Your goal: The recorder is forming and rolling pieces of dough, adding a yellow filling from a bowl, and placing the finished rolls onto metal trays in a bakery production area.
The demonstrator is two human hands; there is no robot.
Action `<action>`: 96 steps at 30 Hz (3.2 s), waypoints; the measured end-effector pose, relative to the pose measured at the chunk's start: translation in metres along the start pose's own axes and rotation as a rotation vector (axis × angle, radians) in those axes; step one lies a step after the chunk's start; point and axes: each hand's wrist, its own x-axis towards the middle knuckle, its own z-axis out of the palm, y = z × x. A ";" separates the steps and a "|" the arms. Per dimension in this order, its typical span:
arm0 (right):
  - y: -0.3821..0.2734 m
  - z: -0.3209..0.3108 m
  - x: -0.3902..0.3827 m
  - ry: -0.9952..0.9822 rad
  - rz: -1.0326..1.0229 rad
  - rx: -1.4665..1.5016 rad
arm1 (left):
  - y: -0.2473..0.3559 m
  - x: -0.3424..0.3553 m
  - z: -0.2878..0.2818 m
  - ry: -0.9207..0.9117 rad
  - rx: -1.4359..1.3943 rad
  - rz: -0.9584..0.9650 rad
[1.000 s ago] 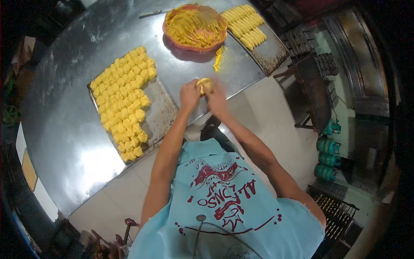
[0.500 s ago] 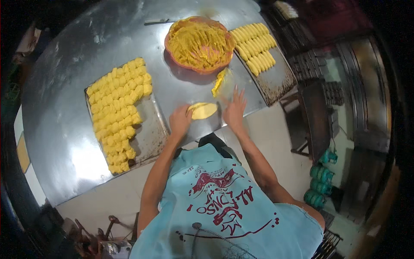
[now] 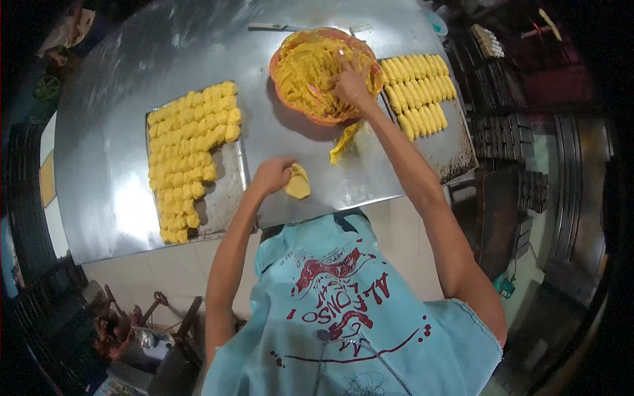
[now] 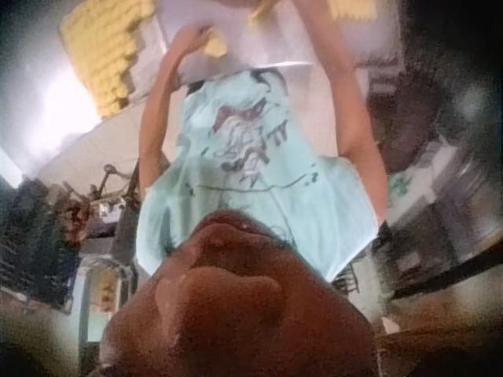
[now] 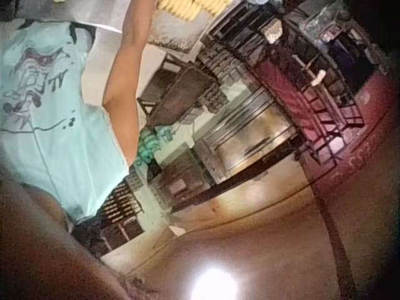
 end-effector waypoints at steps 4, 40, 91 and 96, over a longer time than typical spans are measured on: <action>-0.049 -0.040 -0.083 0.174 0.089 0.161 | -0.028 0.011 -0.009 -0.030 -0.233 0.107; -0.063 0.047 -0.286 0.459 0.674 0.379 | -0.011 -0.020 0.052 0.006 0.457 0.531; -0.192 -0.015 -0.308 -0.007 1.080 1.899 | -0.051 -0.179 -0.132 0.470 0.320 0.112; -0.017 -0.032 -0.296 0.458 1.065 1.279 | -0.001 -0.175 -0.102 0.468 -0.742 -0.199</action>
